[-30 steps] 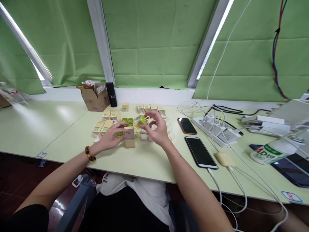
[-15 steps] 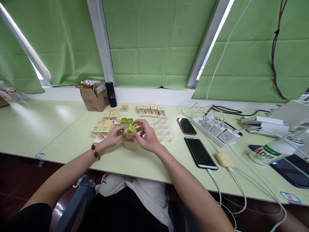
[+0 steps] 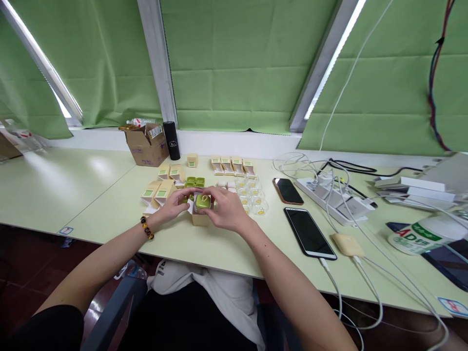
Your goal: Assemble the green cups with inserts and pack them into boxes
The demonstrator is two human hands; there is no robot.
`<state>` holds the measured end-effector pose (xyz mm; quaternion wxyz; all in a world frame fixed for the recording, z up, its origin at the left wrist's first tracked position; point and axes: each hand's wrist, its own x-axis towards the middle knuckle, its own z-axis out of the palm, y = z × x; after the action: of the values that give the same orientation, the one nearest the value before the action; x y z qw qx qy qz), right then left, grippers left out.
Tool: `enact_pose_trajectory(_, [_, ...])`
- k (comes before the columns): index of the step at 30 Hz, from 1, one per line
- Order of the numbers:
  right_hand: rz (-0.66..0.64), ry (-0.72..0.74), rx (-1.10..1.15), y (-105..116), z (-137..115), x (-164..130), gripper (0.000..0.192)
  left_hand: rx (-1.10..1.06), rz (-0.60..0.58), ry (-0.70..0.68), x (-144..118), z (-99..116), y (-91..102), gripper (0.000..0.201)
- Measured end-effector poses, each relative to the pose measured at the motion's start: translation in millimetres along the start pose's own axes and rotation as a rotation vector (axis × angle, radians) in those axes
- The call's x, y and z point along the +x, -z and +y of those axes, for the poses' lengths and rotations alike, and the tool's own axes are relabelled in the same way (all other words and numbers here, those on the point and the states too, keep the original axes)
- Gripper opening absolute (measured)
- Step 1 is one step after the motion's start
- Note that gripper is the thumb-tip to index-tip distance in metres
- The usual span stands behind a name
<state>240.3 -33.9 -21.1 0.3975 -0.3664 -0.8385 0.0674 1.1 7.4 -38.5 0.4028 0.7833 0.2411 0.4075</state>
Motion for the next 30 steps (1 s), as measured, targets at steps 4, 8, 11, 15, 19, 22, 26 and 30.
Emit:
enact_pose_trajectory(4, [-0.106, -0.024, -0.039, -5.0, -1.5, -0.8, 0.033, 0.026, 0.008, -0.006, -1.1, -0.5, -0.5, 0.061])
enact_pose_trajectory(8, [-0.143, -0.040, -0.016, -7.7, -2.9, -0.6, 0.024, 0.057, 0.006, 0.004, -1.7, -0.5, -0.7, 0.061])
enact_pose_trajectory(11, [-0.129, -0.018, -0.014, -10.3, -3.3, 0.2, 0.006, 0.062, 0.009, 0.002, -1.5, -0.8, -0.9, 0.062])
enact_pose_trajectory(15, [-0.066, 0.010, -0.001, -16.1, -0.7, 0.1, 0.008, 0.051, 0.014, 0.005, -1.0, -1.8, -0.9, 0.064])
enact_pose_trajectory(19, [-0.020, 0.002, -0.014, -21.4, 1.9, -1.7, 0.007, 0.049, 0.014, 0.004, -1.0, -1.7, -0.5, 0.061])
enact_pose_trajectory(22, [0.009, -0.008, -0.055, -24.0, 2.5, -2.4, 0.008, 0.046, 0.009, 0.008, -1.6, -1.4, -0.6, 0.060])
enact_pose_trajectory(26, [0.032, -0.003, -0.086, -26.1, 2.9, -1.7, 0.013, 0.037, 0.003, 0.006, -2.4, -1.3, -0.9, 0.060])
enact_pose_trajectory(30, [0.004, -0.026, -0.094, -27.4, 2.9, -0.7, 0.015, 0.038, 0.003, -0.004, -2.0, -2.0, -1.3, 0.059])
